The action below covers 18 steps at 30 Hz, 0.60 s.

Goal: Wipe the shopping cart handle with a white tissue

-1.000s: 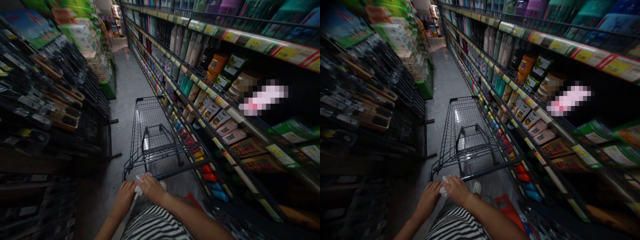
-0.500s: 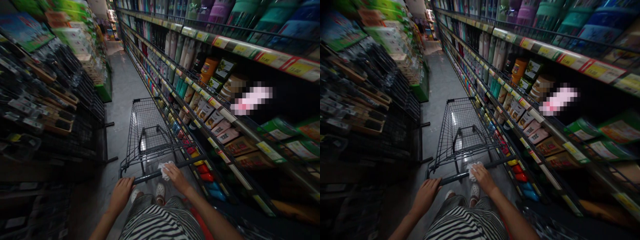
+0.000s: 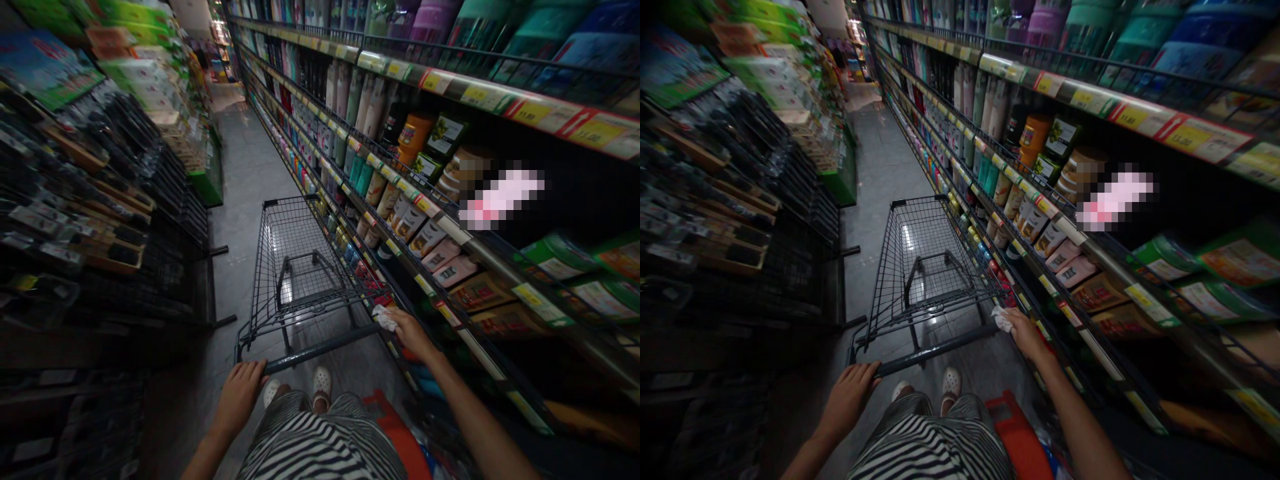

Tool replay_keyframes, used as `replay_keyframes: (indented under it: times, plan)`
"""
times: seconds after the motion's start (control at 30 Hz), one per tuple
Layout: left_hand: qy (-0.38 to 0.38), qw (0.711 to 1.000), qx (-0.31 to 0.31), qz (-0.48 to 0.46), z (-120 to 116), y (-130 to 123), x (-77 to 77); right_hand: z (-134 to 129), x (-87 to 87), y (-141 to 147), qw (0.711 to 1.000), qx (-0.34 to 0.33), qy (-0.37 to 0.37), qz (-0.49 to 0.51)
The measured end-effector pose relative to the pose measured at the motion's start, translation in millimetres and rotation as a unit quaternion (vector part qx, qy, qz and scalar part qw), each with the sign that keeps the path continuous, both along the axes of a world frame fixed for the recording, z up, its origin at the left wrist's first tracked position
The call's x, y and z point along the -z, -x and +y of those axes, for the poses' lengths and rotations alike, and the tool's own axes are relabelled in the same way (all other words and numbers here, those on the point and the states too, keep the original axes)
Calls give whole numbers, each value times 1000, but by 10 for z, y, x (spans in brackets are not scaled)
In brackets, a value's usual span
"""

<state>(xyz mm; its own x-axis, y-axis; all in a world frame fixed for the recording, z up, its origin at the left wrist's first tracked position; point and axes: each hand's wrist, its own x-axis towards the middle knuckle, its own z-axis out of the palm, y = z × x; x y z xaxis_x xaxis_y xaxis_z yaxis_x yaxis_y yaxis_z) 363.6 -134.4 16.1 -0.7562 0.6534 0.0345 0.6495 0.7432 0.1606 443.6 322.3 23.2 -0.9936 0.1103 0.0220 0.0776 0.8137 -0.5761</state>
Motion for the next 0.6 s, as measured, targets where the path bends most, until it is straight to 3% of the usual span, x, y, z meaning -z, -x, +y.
replay_keyframes:
  times: [0.13,0.23,0.43,0.6]
  plan:
    - [-40,998,-26,-35,28,-16,-53,5,-56,322,994,95,19,57]
    - [-97,990,-90,-54,58,-38,-66,-82,39,556,982,149,18,112]
    - [-157,964,-214,-23,76,116,-60,-407,406,774,984,155,2,87]
    - [-117,944,-298,-74,45,418,73,-637,489,822,983,162,-5,89]
